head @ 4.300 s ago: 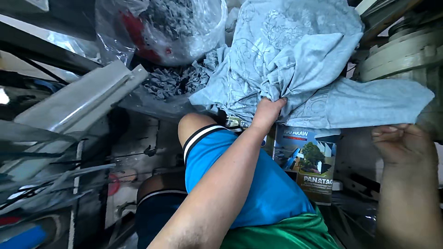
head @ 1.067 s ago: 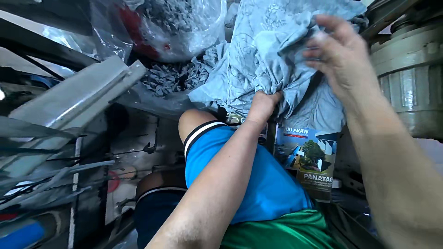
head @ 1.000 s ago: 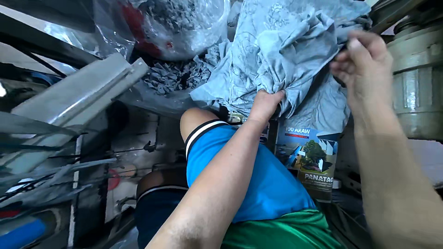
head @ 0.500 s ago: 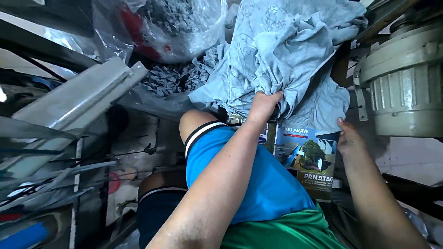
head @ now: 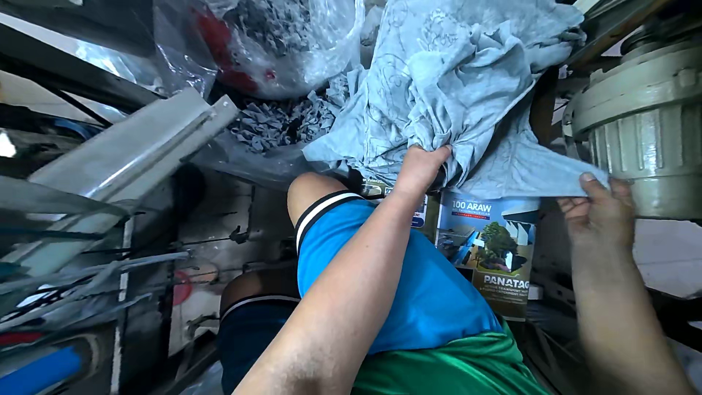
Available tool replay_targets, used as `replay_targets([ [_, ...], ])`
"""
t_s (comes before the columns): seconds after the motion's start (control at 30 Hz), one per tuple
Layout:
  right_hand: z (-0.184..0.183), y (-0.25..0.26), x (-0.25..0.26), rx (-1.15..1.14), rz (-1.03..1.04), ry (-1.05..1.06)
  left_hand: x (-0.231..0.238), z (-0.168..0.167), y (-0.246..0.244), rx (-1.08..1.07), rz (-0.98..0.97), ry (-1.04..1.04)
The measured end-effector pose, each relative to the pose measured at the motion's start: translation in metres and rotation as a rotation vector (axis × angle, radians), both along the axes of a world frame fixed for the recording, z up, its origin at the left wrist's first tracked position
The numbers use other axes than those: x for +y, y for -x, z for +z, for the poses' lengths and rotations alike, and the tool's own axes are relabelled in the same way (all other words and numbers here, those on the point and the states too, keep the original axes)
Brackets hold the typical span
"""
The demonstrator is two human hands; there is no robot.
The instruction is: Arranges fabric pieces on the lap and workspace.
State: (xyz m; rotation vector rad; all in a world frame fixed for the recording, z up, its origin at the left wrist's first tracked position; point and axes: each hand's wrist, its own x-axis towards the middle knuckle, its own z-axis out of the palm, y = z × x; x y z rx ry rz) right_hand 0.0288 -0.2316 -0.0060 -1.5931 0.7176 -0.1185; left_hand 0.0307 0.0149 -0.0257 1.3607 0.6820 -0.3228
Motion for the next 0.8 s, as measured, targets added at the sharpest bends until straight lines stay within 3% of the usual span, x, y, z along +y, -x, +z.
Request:
replay_targets([
  [0.27, 0.069, -0.044, 0.07, -0.328, 0.374, -0.043, 0.0, -0.001, 0.001, -0.037, 0.021, 0.023],
  [0.5, 0.058, -0.074, 0.133, -0.323, 0.669, 0.132, 0.002, 0.0, 0.0, -0.016, 0.014, 0.062],
  [0.6, 0.053, -0.073, 0.133, -0.305, 0.659, 0.078, 0.003, -0.002, 0.0, -0.009, 0.004, 0.072],
  [0.8, 0.059, -0.062, 0.096, -0.395, 0.403, -0.184, 0.001, 0.0, 0.003, -0.024, 0.048, 0.11],
])
